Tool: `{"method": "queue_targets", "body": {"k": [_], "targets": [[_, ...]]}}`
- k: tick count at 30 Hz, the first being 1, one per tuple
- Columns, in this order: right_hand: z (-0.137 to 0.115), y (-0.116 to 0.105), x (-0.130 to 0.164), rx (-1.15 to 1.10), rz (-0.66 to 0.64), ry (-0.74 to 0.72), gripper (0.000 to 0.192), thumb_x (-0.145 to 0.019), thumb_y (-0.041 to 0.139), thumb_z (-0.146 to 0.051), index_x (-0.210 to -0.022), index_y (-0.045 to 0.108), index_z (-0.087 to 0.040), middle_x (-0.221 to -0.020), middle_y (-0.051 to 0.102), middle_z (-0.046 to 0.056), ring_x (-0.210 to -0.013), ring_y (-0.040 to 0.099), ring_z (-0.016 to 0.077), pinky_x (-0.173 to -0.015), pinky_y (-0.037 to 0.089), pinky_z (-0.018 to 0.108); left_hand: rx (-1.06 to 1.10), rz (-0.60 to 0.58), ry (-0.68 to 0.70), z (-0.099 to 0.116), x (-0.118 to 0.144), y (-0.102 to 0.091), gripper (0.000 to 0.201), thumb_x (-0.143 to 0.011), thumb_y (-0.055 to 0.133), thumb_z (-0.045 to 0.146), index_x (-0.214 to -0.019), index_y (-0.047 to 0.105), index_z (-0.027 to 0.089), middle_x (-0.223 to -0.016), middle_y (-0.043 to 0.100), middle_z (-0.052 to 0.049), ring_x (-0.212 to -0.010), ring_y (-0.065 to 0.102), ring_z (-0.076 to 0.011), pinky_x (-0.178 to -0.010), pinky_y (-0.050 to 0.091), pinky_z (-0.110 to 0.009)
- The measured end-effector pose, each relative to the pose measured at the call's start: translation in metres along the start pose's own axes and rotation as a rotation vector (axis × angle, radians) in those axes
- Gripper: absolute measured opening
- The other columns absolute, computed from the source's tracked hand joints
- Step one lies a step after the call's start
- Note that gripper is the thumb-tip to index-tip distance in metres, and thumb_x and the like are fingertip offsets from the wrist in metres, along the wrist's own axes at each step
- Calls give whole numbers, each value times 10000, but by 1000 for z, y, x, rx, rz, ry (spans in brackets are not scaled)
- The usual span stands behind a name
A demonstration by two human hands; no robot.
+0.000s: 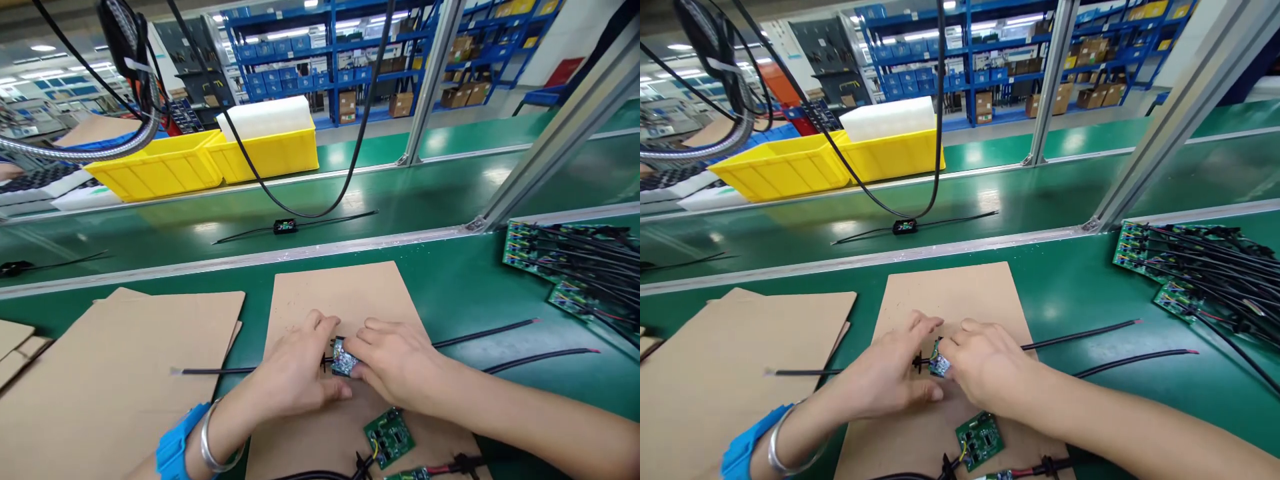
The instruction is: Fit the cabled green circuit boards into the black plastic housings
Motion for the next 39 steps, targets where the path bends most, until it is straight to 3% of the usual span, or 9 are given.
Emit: {"method": "queue_targets", "body": {"k": [5, 15, 25, 32, 36, 39], "targets": [[14, 10, -3, -73, -102, 52, 99, -808, 692, -166, -875, 632, -209, -809, 624, 0, -777, 564, 187, -610, 359, 287, 22, 19, 109, -15, -2, 21, 517, -733, 713, 180, -1215, 535, 229, -1170, 558, -66, -1012, 606, -255, -898, 511, -407], [22, 9, -15, -93, -163, -200, 105, -896, 625, -156, -806, 620, -211, -748, 570, -10, -729, 514, 153, -547, 251, 296, 34, 75, 67, -20, 6, 30, 458, -739, 693, 259, -1174, 551, 235, -1092, 593, -58, -942, 630, -249, -796, 540, -371], [15, 19, -5, -32, -122, -131, 62, -887, 664, -253, -871, 616, -218, -757, 578, 7, -730, 519, 196, -546, 214, 305, -59, 125, -36, -14, 14, 52, 423, -736, 722, 341, -1106, 553, 227, -1008, 610, -43, -830, 656, -265, -682, 560, -427], [19, 26, 0, -67, -122, -42, 94, -863, 695, -246, -865, 602, -254, -837, 478, 13, -645, 419, 170, -528, 132, 302, 23, 76, 29, -17, 18, 40, 578, -756, 751, 329, -1260, 487, 226, -1141, 605, -69, -972, 639, -255, -794, 553, -398], [20, 27, 1, -130, -122, -34, 110, -866, 699, -256, -828, 596, -254, -829, 442, 6, -703, 430, 174, -540, 148, 299, 18, 39, 9, -19, 27, 35, 180, -894, 531, 231, -1061, 599, 242, -951, 674, -26, -832, 660, -210, -706, 530, -332], [21, 27, 1, -142, -111, -35, 123, -883, 687, -295, -817, 599, -242, -823, 434, 6, -727, 435, 176, -547, 163, 301, -101, 40, 8, -12, 31, 36, 238, -925, 410, 206, -1035, 618, 237, -910, 691, -38, -800, 667, -235, -684, 507, -354]]}}
Point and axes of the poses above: each hand's wrist, its own x-axis away from the middle knuckle, its own y-axis out of the palm, z = x × y, the point moved 3 cm from there along -x, towards the middle knuckle
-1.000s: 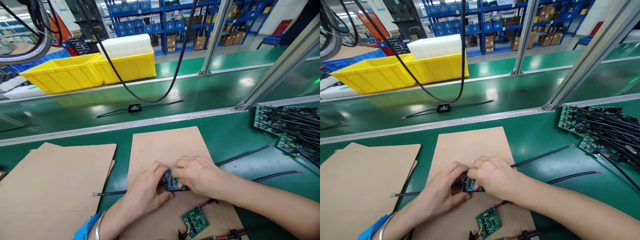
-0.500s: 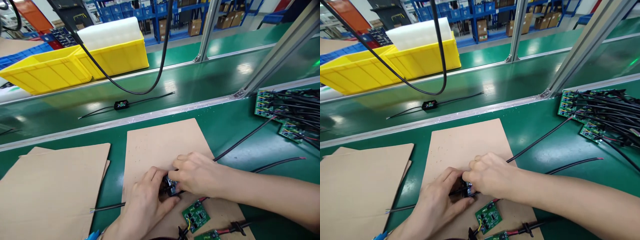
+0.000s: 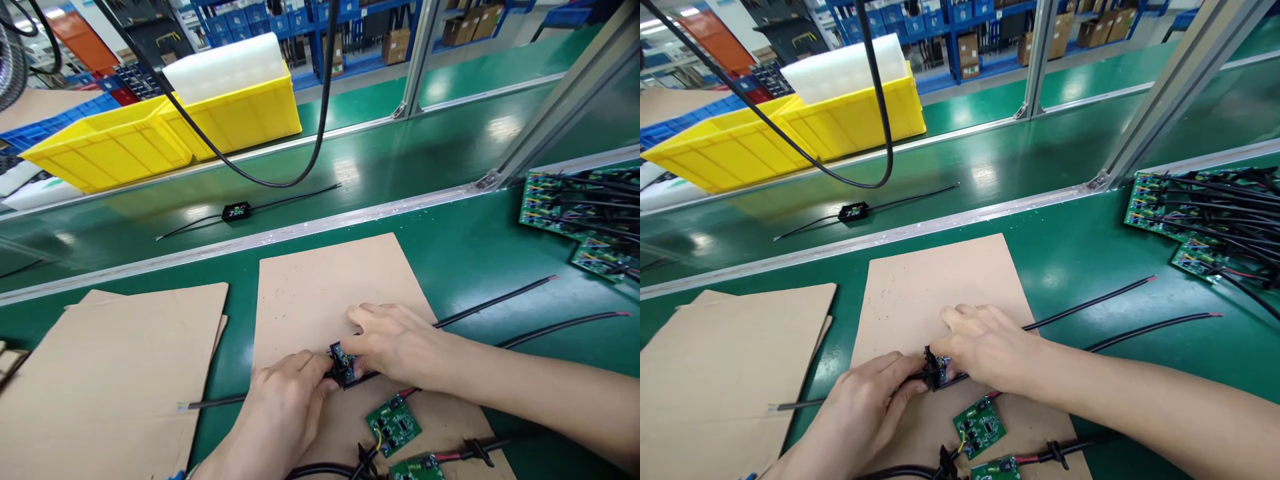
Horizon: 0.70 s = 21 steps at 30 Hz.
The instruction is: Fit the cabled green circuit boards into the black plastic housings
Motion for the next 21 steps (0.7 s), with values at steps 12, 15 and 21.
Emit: {"method": "queue_targets", "body": {"k": [12, 15, 21], "targets": [[2, 3, -2, 22, 43, -33, 104, -889, 687, -337, -849, 651, -249, -824, 470, 16, -704, 431, 169, -516, 141, 302, 678, -511, -438, -3, -26, -6, 257, -854, 555, 419, -755, 513, 186, -649, 602, 8, -531, 500, -106, -498, 401, -217], [2, 5, -2, 28, 67, -49, 107, -918, 649, -353, -881, 665, -254, -814, 476, 17, -707, 435, 171, -514, 162, 305, 310, -176, -230, 7, -24, -11, 144, -881, 536, 300, -780, 537, 197, -701, 611, 3, -624, 535, -132, -564, 413, -243], [2, 6, -2, -6, 86, -25, 89, -926, 629, -328, -962, 687, -270, -823, 499, 26, -748, 467, 185, -526, 223, 301, -117, 301, 214, 6, -1, 5, 169, -952, 435, 117, -941, 581, 200, -769, 620, -18, -691, 593, -146, -621, 471, -250]]}}
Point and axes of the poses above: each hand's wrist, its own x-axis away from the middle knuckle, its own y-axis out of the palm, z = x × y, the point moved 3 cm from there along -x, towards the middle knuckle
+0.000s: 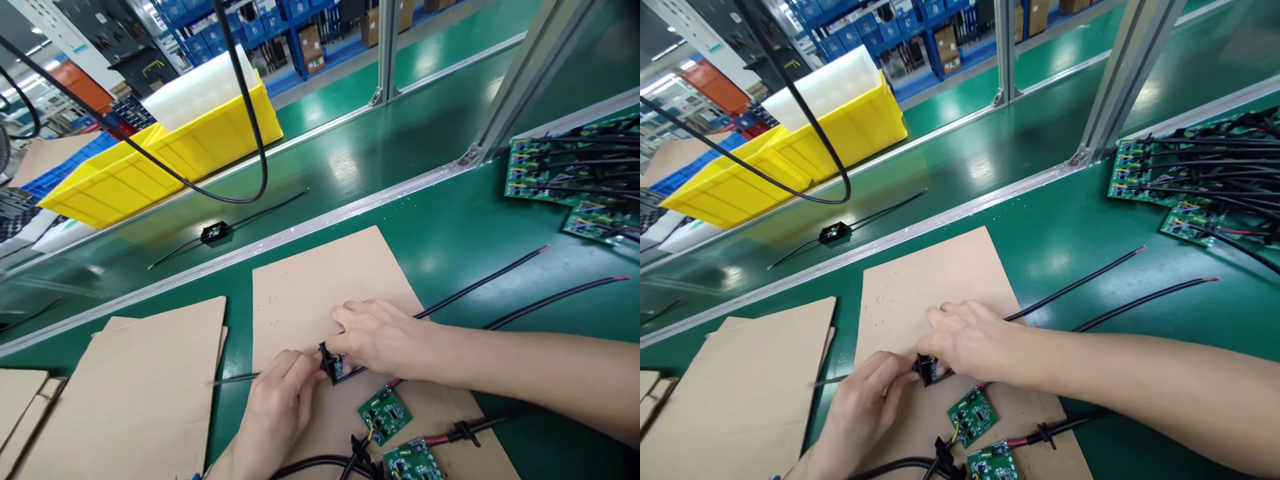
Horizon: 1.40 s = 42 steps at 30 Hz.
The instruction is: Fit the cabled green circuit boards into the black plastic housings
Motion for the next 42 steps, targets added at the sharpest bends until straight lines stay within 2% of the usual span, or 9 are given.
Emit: {"method": "queue_targets", "body": {"k": [3, 9, 13, 17, 24, 27, 32, 36, 42], "targets": [[0, 0, 0, -31, -4, 8, 70, -921, 637, -303, -959, 689, -277, -829, 501, 28, -753, 465, 189, -533, 228, 301, -129, 66, 57, -1, 10, 8, 171, -943, 462, 63, -970, 573, 191, -744, 630, -6, -647, 591, -135, -600, 476, -238], [0, 2, 1, -64, 2, 17, 64, -923, 627, -260, -885, 676, -246, -827, 487, 30, -747, 435, 189, -551, 232, 298, -582, 37, 151, 19, 18, 22, 295, -925, 383, 6, -1150, 563, 67, -917, 700, -131, -738, 647, -215, -642, 534, -321], [-3, -5, 1, -7, 19, -13, 74, -861, 707, -251, -808, 668, -217, -817, 513, 39, -825, 448, 214, -637, 298, 310, -703, 24, 144, 25, 21, 25, 331, -899, 363, -12, -1138, 586, 44, -923, 698, -156, -717, 647, -216, -602, 539, -303], [-6, -17, -15, -82, -33, -11, 204, -753, 812, -337, -808, 668, -204, -803, 583, 34, -893, 492, 235, -693, 355, 311, -606, 3, 136, 18, 24, 25, 347, -886, 392, 2, -1172, 575, 72, -976, 683, -138, -789, 640, -222, -662, 552, -316], [-7, -14, -54, 28, -330, 116, 444, -675, 842, -498, -842, 676, -122, -799, 656, 92, -870, 565, 268, -687, 425, 323, -163, 24, 59, -11, 15, 21, 303, -932, 379, 31, -1045, 624, 171, -942, 666, -69, -819, 598, -200, -741, 538, -345], [-3, -15, -45, 8, -255, 94, 465, -703, 804, -547, -858, 668, -130, -815, 653, 88, -885, 567, 269, -711, 434, 332, -117, 21, 58, -15, 9, 14, 259, -941, 407, 62, -988, 629, 187, -895, 639, -50, -800, 593, -173, -697, 534, -287], [-1, -31, -3, -85, -54, 71, 481, -770, 742, -571, -981, 633, -152, -958, 622, 86, -982, 531, 268, -833, 426, 370, -50, -61, 97, 8, 5, -4, 329, -900, 439, 74, -1199, 551, 155, -1099, 604, -114, -966, 566, -240, -834, 512, -399], [-3, -32, 18, -78, -123, 142, 480, -670, 839, -457, -986, 632, -161, -992, 589, 83, -978, 510, 275, -846, 428, 391, -15, -235, 277, 27, -2, 4, 414, -870, 465, 107, -1278, 511, 149, -1233, 592, -104, -1068, 551, -259, -949, 450, -434], [-3, -25, 17, -100, -141, 160, 323, -689, 775, -287, -934, 606, -161, -978, 567, 69, -946, 502, 244, -855, 432, 380, -110, -227, 389, 15, -14, 22, 438, -896, 443, 93, -1330, 493, 131, -1276, 617, -78, -1195, 535, -235, -1020, 420, -397]]}}
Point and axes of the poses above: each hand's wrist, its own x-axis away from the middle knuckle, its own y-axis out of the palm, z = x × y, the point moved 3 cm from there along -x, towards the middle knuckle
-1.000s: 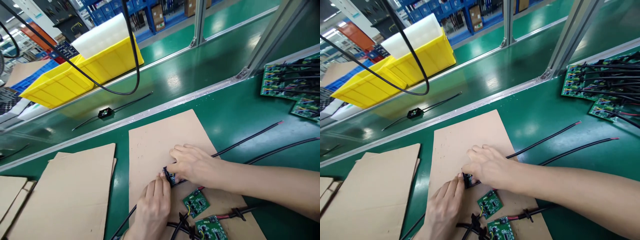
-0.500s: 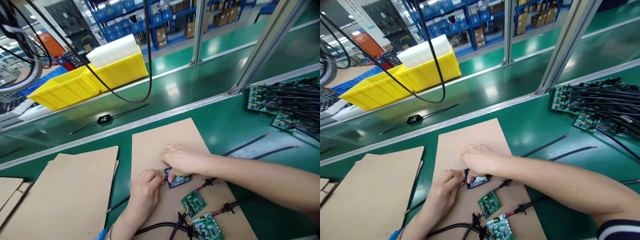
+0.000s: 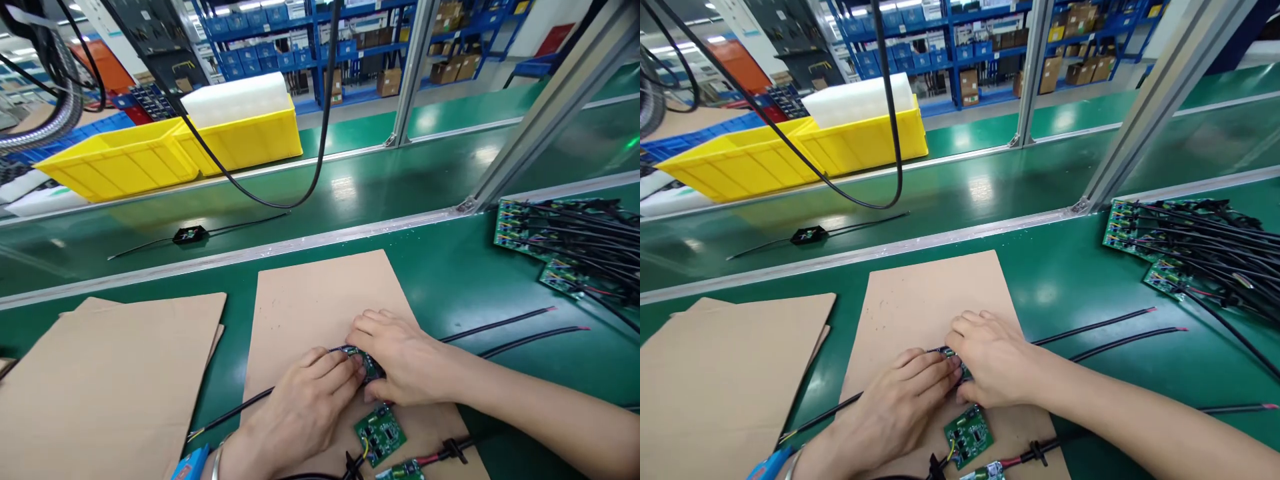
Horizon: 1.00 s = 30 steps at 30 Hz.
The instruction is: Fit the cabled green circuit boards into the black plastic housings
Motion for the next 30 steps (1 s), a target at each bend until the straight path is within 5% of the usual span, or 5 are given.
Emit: {"method": "queue_targets", "body": {"k": [7, 12, 17, 24, 30], "targets": [[2, -1, -1, -49, -19, 25, 306, -710, 770, -285, -940, 602, -175, -978, 587, 62, -951, 521, 243, -851, 432, 376, 101, -41, -26, -3, 3, 1, 392, -878, 453, 79, -1254, 558, 122, -1221, 630, -72, -1175, 536, -238, -1038, 436, -374], [18, -15, 20, -187, -5, 40, 566, -763, 785, -371, -1234, 542, -173, -1169, 587, 83, -1088, 520, 239, -930, 418, 333, 99, -23, -76, 1, 11, 2, 464, -840, 449, 82, -1294, 535, 123, -1209, 648, -81, -1094, 594, -253, -983, 501, -409], [24, -18, 41, -183, -85, 109, 84, -903, 566, -159, -956, 599, -214, -902, 612, 8, -871, 559, 181, -752, 430, 282, 29, 71, -63, 3, 22, 1, 440, -843, 462, 129, -1275, 548, 127, -1250, 650, -76, -1053, 629, -255, -925, 542, -399], [-1, -3, 27, -51, -72, 45, 177, -912, 395, -74, -878, 545, -163, -893, 601, 76, -822, 539, 208, -731, 415, 317, 25, 79, -71, 6, 18, 0, 408, -837, 524, 174, -1235, 564, 95, -1182, 671, -101, -1039, 628, -252, -912, 538, -378], [-1, -7, -1, -30, -363, 7, 162, -868, 456, -93, -762, 554, -166, -725, 627, 48, -659, 561, 175, -596, 375, 270, 48, 23, -103, 7, 18, 1, 460, -781, 493, 94, -1237, 540, 131, -1159, 665, -82, -1015, 616, -231, -925, 514, -377]]}}
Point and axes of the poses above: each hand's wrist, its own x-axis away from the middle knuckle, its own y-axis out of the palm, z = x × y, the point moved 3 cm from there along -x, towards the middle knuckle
